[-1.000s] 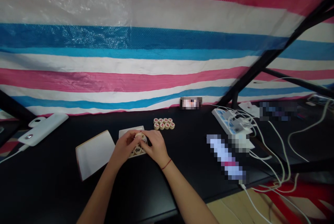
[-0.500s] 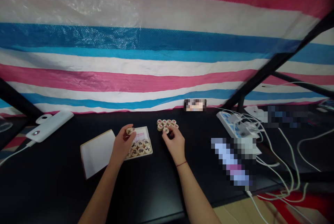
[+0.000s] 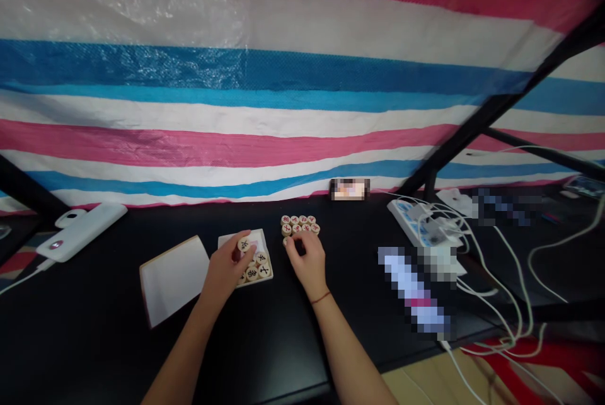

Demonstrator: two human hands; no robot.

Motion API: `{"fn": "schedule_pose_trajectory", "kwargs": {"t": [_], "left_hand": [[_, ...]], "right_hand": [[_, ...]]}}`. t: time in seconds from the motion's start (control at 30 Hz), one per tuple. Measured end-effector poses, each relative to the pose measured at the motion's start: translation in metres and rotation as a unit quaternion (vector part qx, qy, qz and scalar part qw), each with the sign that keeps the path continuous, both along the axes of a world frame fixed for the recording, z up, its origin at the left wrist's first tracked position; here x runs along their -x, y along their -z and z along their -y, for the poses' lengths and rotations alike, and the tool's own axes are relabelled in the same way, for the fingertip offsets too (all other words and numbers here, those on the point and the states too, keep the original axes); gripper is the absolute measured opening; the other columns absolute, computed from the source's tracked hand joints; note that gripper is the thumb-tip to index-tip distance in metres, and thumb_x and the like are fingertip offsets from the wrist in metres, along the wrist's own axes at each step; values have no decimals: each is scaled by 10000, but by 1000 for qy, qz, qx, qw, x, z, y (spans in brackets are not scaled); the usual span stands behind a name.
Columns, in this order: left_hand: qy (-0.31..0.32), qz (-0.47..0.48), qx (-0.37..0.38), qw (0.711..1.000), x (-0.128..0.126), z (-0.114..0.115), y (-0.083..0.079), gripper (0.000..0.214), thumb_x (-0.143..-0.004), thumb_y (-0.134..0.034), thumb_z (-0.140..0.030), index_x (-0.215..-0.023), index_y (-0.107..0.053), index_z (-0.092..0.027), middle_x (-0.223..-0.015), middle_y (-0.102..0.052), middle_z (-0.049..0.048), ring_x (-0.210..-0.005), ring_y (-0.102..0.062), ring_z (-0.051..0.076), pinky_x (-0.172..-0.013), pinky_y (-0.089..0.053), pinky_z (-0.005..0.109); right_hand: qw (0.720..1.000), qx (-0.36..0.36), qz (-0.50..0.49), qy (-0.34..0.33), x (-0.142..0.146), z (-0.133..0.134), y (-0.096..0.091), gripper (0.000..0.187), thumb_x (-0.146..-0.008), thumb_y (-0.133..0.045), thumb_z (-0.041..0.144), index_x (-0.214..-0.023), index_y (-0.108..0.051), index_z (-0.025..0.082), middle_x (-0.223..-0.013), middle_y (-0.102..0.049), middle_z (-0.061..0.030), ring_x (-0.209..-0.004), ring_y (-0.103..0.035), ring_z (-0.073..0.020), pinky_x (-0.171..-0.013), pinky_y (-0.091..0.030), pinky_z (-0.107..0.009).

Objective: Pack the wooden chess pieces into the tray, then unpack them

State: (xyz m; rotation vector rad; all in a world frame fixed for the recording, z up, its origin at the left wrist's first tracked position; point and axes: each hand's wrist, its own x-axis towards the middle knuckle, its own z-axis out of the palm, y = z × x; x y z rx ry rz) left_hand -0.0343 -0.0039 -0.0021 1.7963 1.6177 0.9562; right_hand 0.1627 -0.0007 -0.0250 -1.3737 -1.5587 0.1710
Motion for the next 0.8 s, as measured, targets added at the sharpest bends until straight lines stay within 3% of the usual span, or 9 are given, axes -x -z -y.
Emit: {"fn": "schedule_pose_trajectory", "kwargs": {"t": [0.1,0.2,0.4,0.5,0.67,0.8], "left_hand": [[67,-43,-64,995,-7,4,4,367,-850,-562,-359,-1191,-633,-245,-832,-690,15,-751,-638,184,-755,-517,296],[127,-57,-103,985,-13,5,14,403,-845,-527,-209,-1239,-598,-250,-1076,-698,53,-982,-639,209,-913,-496,345],[156,-86,-110,978,-14,5,26,520,-822,-504,-111,-1317,-527,-266,-1159,-675,70,-1056,-623,225,-960,-481,409],[148,-107,-129,975,-15,5,22,482,-861,-514,-177,-1337,-507,-258,-1089,-679,75,-1009,-622,233,-939,-477,419],[109,-123,-154,974,-7,1,12,399,-904,-497,-294,-1298,-540,-246,-854,-653,33,-851,-609,211,-852,-487,367],[68,-115,-145,980,2,-2,10,343,-908,-478,-310,-1227,-590,-246,-904,-667,37,-886,-611,205,-860,-484,345]], "right_hand": [[994,-1,-51,-95,12,7,-5,93,-855,-561,273,-868,-612,196,-731,-609,-11,-636,-538,-142,-640,-468,-267],[984,21,-61,-167,24,12,-5,160,-790,-644,281,-921,-628,192,-747,-631,-5,-613,-539,-131,-619,-480,-257],[978,34,-57,-195,32,15,-7,162,-757,-665,265,-901,-643,197,-756,-642,-9,-648,-570,-141,-655,-501,-268],[986,22,-40,-161,24,11,-8,158,-789,-613,250,-935,-642,200,-804,-652,-29,-698,-581,-155,-693,-506,-286],[999,23,-49,4,-9,2,1,199,-818,-551,253,-985,-634,185,-924,-653,-77,-753,-587,-178,-706,-503,-314],[997,72,0,23,-26,0,12,272,-774,-580,251,-1033,-620,177,-882,-650,-62,-739,-581,-189,-713,-498,-326]]}}
